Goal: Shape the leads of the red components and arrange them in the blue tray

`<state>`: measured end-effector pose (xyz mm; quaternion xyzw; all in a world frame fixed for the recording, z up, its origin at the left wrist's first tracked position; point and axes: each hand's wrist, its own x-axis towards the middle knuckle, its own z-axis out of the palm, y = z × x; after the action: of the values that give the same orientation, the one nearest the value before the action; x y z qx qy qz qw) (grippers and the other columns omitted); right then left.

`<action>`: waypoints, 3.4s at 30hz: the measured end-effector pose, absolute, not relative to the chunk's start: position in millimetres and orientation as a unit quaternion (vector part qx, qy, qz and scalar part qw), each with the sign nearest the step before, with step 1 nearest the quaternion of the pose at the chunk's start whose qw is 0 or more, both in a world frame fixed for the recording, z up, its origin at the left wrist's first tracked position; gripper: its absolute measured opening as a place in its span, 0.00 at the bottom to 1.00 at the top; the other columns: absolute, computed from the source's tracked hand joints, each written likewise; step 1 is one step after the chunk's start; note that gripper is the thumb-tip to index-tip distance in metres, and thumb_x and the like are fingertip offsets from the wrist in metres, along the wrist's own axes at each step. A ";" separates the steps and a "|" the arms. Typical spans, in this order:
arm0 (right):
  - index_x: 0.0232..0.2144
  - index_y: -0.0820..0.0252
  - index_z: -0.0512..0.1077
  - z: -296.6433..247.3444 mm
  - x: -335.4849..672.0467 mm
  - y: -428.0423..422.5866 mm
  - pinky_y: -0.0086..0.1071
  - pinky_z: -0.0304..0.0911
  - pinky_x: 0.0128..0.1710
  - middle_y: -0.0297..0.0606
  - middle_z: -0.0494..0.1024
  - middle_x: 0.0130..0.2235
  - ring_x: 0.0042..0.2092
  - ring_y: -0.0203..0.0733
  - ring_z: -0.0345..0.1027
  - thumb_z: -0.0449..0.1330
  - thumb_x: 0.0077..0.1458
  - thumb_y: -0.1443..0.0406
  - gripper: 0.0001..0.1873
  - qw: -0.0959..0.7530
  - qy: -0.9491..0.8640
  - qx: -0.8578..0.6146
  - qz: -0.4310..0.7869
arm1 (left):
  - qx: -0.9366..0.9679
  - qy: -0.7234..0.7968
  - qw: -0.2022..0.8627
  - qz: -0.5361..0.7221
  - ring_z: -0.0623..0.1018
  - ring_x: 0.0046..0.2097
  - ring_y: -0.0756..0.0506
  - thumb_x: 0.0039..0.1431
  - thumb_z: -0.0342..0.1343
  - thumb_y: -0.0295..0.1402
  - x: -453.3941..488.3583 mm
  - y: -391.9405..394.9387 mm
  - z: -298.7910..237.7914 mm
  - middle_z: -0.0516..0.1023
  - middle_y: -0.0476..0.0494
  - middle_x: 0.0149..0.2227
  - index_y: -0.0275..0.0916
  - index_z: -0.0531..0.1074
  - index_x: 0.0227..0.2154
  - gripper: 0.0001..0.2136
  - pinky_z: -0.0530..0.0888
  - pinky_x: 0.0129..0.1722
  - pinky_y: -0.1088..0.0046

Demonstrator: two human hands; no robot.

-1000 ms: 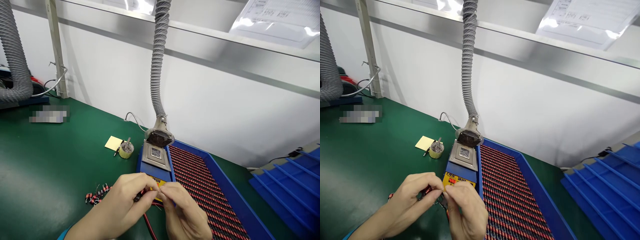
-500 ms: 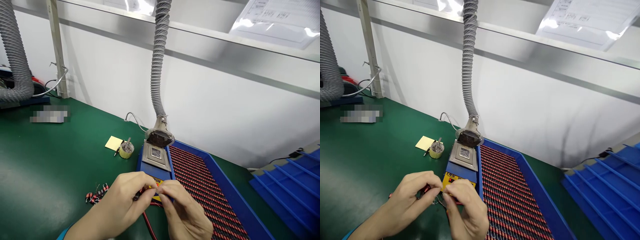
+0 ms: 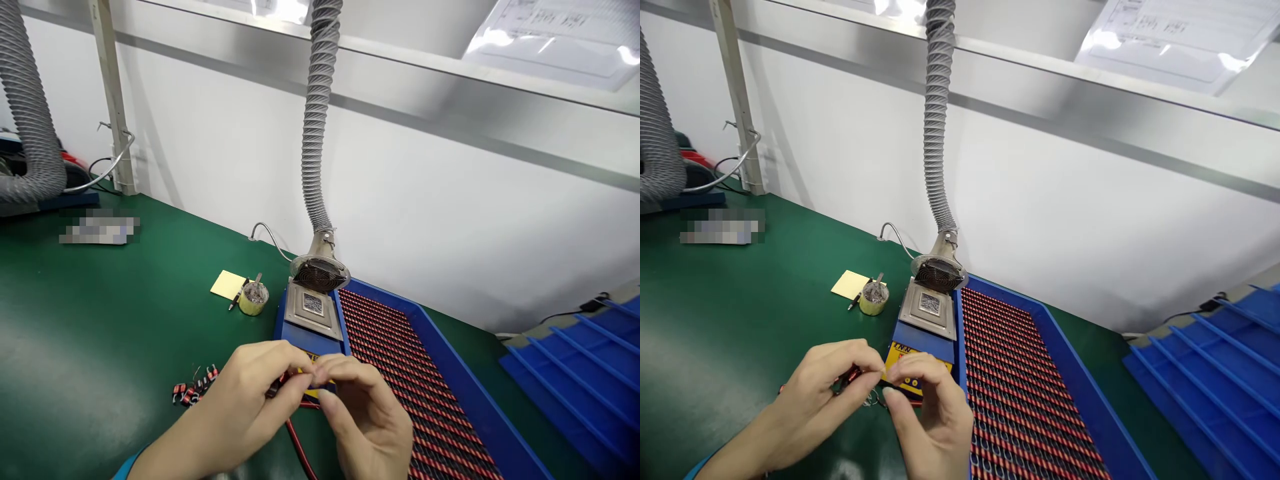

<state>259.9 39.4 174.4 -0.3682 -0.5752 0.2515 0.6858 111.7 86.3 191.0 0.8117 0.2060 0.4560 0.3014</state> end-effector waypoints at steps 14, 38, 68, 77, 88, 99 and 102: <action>0.19 0.59 0.67 176.1 255.2 39.3 0.29 0.62 0.21 0.30 0.64 0.14 0.19 0.36 0.62 0.54 0.61 0.59 0.20 0.674 -0.513 -0.373 0.377 | 0.835 0.172 0.196 0.485 0.65 0.24 0.52 0.64 0.46 0.23 117.8 86.5 186.3 0.71 0.51 0.24 0.38 0.67 0.31 0.08 0.62 0.25 0.77; 0.37 0.51 0.77 168.8 256.2 38.5 0.33 0.70 0.39 0.33 0.80 0.33 0.38 0.41 0.75 0.61 0.55 0.73 0.12 0.684 -0.612 -0.355 0.179 | 0.740 0.231 0.492 0.397 0.69 0.30 0.53 0.63 0.49 0.30 115.0 83.9 196.3 0.71 0.55 0.27 0.41 0.68 0.27 0.09 0.65 0.31 0.82; 0.27 0.54 0.79 160.8 222.4 55.5 0.24 0.68 0.42 0.31 0.80 0.33 0.39 0.34 0.74 0.74 0.39 0.61 0.10 0.728 -0.261 -0.386 0.503 | 0.488 0.231 0.680 0.496 0.76 0.31 0.50 0.52 0.63 0.30 118.8 106.1 188.3 0.80 0.45 0.29 0.35 0.78 0.24 0.04 0.72 0.32 0.78; 0.25 0.57 0.78 168.4 221.4 55.8 0.27 0.70 0.34 0.34 0.80 0.31 0.31 0.35 0.74 0.74 0.39 0.63 0.09 0.689 -0.290 -0.370 0.552 | 0.353 0.238 0.630 0.650 0.78 0.34 0.52 0.54 0.63 0.34 109.3 111.1 193.1 0.80 0.52 0.24 0.40 0.75 0.23 0.07 0.73 0.41 0.78; 0.26 0.55 0.77 159.8 224.3 56.6 0.29 0.70 0.38 0.32 0.79 0.32 0.35 0.36 0.73 0.73 0.42 0.63 0.09 0.695 -0.262 -0.374 0.555 | 0.472 0.251 0.698 0.477 0.75 0.26 0.50 0.48 0.65 0.32 111.0 115.6 189.9 0.79 0.46 0.23 0.35 0.79 0.25 0.05 0.72 0.25 0.78; 0.27 0.58 0.76 169.2 231.5 49.6 0.28 0.68 0.31 0.34 0.77 0.30 0.27 0.34 0.71 0.70 0.45 0.63 0.08 0.635 -0.315 -0.367 0.602 | 0.433 0.321 0.512 0.669 0.80 0.35 0.47 0.51 0.64 0.30 68.8 115.6 201.5 0.83 0.48 0.28 0.40 0.80 0.25 0.02 0.76 0.40 0.73; 0.28 0.58 0.77 168.9 246.1 46.6 0.28 0.69 0.32 0.35 0.78 0.32 0.28 0.34 0.71 0.70 0.45 0.63 0.07 0.623 -0.320 -0.399 0.592 | 0.598 0.377 0.382 0.595 0.81 0.36 0.45 0.53 0.62 0.30 40.3 104.3 187.2 0.84 0.49 0.30 0.44 0.80 0.27 0.03 0.74 0.48 0.66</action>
<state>246.1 46.6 168.9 -0.3995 -0.3198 0.5918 0.6228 40.3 104.3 187.2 0.5981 0.3768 0.5953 0.3821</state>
